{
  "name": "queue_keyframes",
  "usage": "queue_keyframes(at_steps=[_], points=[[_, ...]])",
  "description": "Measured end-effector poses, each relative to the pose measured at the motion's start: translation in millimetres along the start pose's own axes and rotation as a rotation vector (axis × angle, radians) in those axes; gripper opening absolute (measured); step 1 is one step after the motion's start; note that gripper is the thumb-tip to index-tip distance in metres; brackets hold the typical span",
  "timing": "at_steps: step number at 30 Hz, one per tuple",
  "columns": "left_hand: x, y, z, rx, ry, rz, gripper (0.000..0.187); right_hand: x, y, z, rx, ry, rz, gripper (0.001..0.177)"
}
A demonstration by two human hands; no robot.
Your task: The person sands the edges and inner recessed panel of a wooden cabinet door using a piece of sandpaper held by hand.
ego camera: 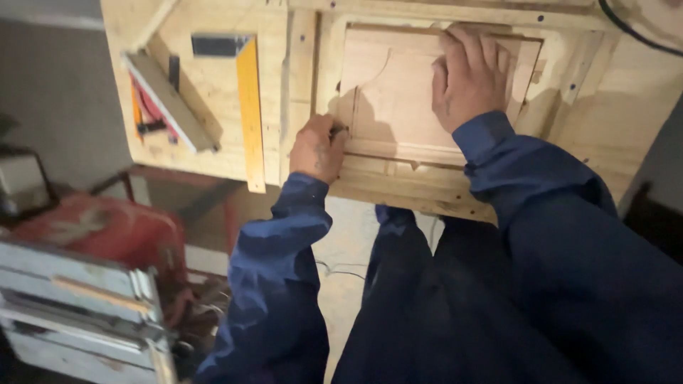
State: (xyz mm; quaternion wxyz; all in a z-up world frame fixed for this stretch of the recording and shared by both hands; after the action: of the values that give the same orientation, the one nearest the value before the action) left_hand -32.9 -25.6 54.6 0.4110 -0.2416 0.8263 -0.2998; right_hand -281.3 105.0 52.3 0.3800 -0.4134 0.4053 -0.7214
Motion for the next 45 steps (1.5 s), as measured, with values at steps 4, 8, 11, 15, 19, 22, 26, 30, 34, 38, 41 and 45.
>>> queue_keyframes(at_steps=[4,8,11,15,19,22,26,30,34,38,41,45], points=[[13,-18,-14,0.094,-0.039,0.05,0.017,8,-5,1,0.008,0.027,-0.025,0.031],[19,-13,-20,0.21,-0.112,0.137,0.02,9,-7,0,0.041,-0.007,-0.076,0.029],[22,-7,-20,0.313,-0.138,0.157,0.02,7,-4,-2,0.059,-0.002,-0.104,0.032],[17,3,-16,0.444,-0.115,0.089,0.027,11,-5,1,0.056,0.038,-0.123,0.032],[23,-2,-28,0.417,-0.106,0.107,0.024,15,-7,-1,0.024,0.054,-0.138,0.031],[50,-5,-28,0.456,0.168,-0.044,0.024,14,-5,1,-0.032,0.03,-0.103,0.03],[58,4,-11,0.408,0.252,-0.104,0.011,10,-2,2,-0.011,0.057,-0.005,0.031],[14,9,-8,0.342,0.215,-0.074,0.02,15,-8,3,-0.044,0.062,-0.044,0.033],[46,-3,-15,0.3,0.483,-0.184,0.012,13,-2,3,0.021,0.093,-0.018,0.036],[33,7,-3,0.314,0.172,-0.049,0.013,10,-1,1,-0.045,0.047,-0.019,0.037],[13,12,7,0.31,0.207,-0.106,0.012,11,0,2,-0.048,0.052,-0.01,0.035],[34,1,-5,0.263,0.334,-0.117,0.019,13,-2,4,-0.021,0.086,-0.009,0.035]])
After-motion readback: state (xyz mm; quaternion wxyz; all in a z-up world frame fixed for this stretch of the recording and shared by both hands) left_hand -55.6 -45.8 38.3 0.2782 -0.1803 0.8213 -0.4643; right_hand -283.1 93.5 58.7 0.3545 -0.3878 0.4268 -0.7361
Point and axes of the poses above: each hand's wrist, its own x-axis towards the middle knuckle, its own y-axis out of the palm, z = x × y, the point moved 1 cm from there along x, towards the middle knuckle, and after that the axes turned 3 degrees about x, right-handed, at the moved point
